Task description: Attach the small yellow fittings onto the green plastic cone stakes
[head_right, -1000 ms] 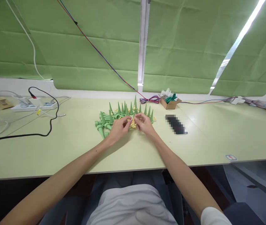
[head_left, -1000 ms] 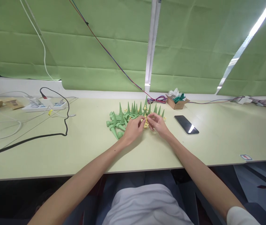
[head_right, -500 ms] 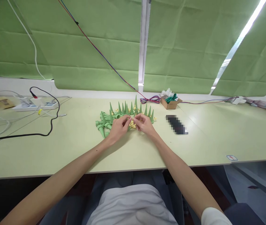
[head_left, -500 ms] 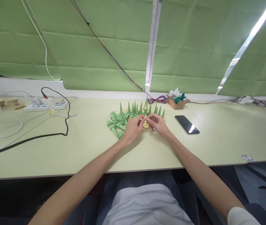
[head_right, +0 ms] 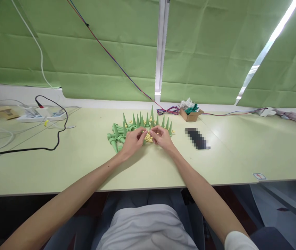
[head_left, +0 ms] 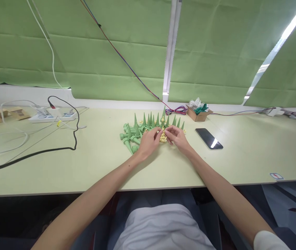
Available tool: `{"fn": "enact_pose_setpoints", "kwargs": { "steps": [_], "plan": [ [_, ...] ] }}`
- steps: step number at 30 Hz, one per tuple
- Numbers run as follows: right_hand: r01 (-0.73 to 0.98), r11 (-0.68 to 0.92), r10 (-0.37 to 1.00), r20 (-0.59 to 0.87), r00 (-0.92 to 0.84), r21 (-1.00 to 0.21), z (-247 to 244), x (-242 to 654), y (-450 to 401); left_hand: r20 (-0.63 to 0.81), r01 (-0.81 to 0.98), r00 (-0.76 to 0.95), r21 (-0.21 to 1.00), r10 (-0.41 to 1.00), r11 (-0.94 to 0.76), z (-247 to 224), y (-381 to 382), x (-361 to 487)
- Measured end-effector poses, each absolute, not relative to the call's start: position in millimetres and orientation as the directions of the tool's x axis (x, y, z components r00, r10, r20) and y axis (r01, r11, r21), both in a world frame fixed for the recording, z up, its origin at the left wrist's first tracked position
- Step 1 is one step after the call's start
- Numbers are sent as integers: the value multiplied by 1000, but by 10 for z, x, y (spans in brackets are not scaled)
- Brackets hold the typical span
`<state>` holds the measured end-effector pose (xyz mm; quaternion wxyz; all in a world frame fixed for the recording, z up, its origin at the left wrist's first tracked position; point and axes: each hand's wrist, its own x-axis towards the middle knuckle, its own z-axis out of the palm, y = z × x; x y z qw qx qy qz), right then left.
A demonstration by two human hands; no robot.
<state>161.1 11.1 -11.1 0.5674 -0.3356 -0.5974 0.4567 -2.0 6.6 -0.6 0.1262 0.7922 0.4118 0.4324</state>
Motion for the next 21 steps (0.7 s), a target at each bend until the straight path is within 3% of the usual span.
{"fn": "enact_pose_setpoints", "kwargs": {
  "steps": [21],
  "plan": [
    [-101, 372, 917, 382, -117, -923, -131, 1622, 135, 593, 532, 277, 560, 756, -634, -8, 73, -22]
  ]
}}
